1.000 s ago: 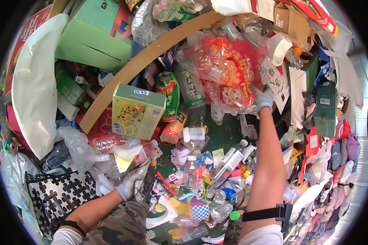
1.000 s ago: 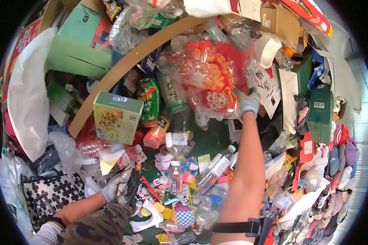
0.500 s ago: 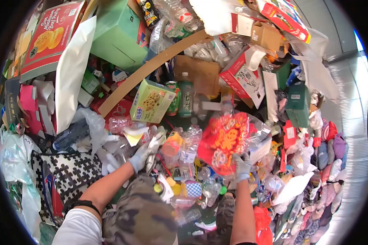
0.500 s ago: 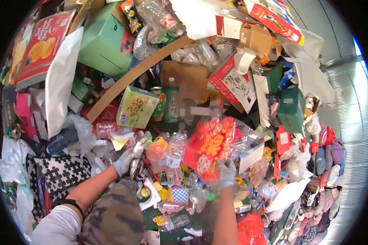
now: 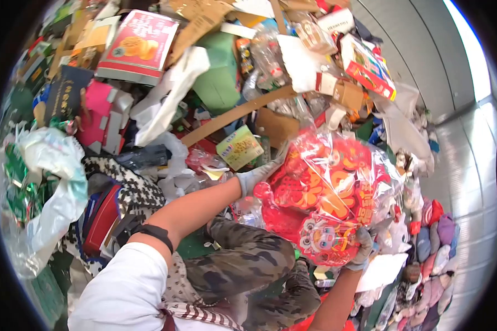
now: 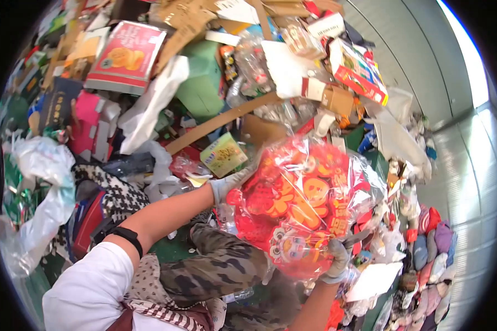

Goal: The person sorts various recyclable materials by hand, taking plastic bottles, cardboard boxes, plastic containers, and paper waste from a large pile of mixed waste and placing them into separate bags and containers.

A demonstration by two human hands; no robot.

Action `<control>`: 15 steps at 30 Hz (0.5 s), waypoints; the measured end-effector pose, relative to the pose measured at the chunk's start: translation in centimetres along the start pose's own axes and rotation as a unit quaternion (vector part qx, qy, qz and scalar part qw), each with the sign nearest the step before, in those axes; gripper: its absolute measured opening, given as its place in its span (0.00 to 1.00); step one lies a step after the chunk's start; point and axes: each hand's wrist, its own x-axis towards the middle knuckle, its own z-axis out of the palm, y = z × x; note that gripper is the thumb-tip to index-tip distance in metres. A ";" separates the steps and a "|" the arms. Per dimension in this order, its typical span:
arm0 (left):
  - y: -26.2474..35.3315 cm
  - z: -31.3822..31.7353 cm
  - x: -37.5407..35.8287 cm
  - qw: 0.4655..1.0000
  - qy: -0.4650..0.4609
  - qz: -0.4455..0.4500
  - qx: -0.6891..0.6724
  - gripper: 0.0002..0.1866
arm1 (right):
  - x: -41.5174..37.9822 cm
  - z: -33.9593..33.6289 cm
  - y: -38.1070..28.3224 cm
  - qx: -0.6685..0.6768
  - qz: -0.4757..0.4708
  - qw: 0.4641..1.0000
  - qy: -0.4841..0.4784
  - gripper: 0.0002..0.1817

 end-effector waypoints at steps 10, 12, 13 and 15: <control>4.3 9.3 -15.0 0.984 0.030 0.073 0.159 0.24 | -2.3 8.3 -0.5 -0.116 0.066 0.989 -0.064 0.19; 5.2 10.2 -19.4 0.957 0.079 0.186 0.209 0.22 | -3.8 12.3 -0.2 -0.128 0.083 0.979 -0.132 0.13; 6.2 10.5 -21.9 0.973 0.106 0.121 0.165 0.23 | -3.3 12.3 0.6 -0.199 0.087 0.957 -0.193 0.09; 7.5 12.4 -27.2 0.957 0.129 0.168 0.199 0.24 | -3.5 13.9 2.0 -0.189 0.120 0.947 -0.232 0.07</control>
